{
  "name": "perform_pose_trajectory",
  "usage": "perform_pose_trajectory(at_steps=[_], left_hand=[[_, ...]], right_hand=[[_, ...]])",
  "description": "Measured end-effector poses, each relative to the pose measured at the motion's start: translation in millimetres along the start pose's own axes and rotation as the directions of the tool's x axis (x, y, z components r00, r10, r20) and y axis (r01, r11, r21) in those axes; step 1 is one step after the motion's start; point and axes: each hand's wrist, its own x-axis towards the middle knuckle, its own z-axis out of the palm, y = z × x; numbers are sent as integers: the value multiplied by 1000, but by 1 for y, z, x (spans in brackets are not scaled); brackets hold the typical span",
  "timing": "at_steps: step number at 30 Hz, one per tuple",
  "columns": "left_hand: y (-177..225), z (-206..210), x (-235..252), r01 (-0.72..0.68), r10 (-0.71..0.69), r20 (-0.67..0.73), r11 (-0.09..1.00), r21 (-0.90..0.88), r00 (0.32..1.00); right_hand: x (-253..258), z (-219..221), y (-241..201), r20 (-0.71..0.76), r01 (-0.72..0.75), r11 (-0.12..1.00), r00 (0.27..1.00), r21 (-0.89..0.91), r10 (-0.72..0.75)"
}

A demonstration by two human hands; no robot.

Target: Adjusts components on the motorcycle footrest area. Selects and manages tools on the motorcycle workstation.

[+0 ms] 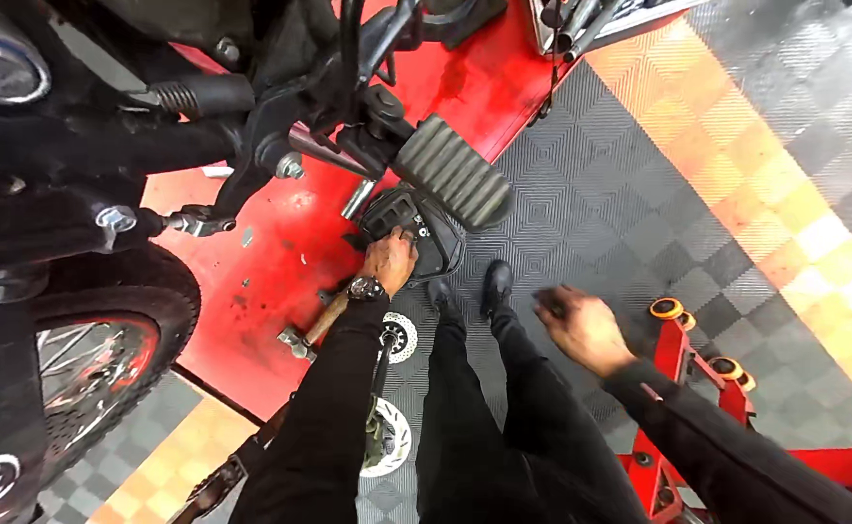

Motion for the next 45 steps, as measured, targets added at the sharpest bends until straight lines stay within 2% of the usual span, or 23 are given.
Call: perform_pose_trajectory(at_steps=[2, 4, 7, 11, 14, 16, 21, 25, 28, 30, 36, 40, 42, 45], left_hand=[[-1, -4, -14, 146, -171, -138, 974, -175, 976], [-1, -7, -39, 245, -355, -239, 887, -391, 904], [3, -9, -94, 265, -477, -313, 805, -530, 822], [10, 9, -175, 238, -507, -341, 769, -593, 791], [13, 29, -220, 202, -529, -370, 740, -641, 764], [18, 36, -243, 211, -559, -332, 695, -687, 760], [38, 32, -271, 262, -665, -221, 546, -795, 713], [53, 21, -270, 193, -723, -138, 355, -915, 677], [65, 1, -263, 124, -731, -69, 207, -970, 679], [73, -13, -259, 88, -730, -57, 159, -983, 681], [86, -37, -262, 15, -689, -116, 180, -984, 715], [96, -49, -263, 26, -638, -56, 119, -993, 768], [100, -56, -261, 2, -602, -15, 28, -1000, 798], [105, -68, -252, -47, -523, 66, -199, -979, 850]], right_hand=[[53, 9, -53, -140, 105, 994, 985, 4, -103], [95, 24, -100, -229, 173, 985, 959, -2, -169], [141, 59, -141, -202, 210, 972, 953, -102, -227], [153, 99, -157, -143, 246, 932, 946, -264, -291], [136, 110, -157, -130, 339, 903, 915, -263, -381], [127, 109, -153, -151, 345, 905, 909, -250, -388], [151, 100, -146, -298, 205, 953, 917, -222, -266], [173, 98, -155, -246, 183, 954, 939, -237, -241], [183, 100, -162, -213, 201, 950, 944, -238, -253], [187, 104, -164, -185, 243, 941, 939, -233, -289], [190, 102, -169, -103, 362, 920, 920, -149, -379], [185, 85, -166, -119, 528, 817, 818, -233, -563], [182, 68, -165, -68, 599, 749, 766, -282, -639], [192, 60, -161, 74, 688, 634, 696, -353, -714]])
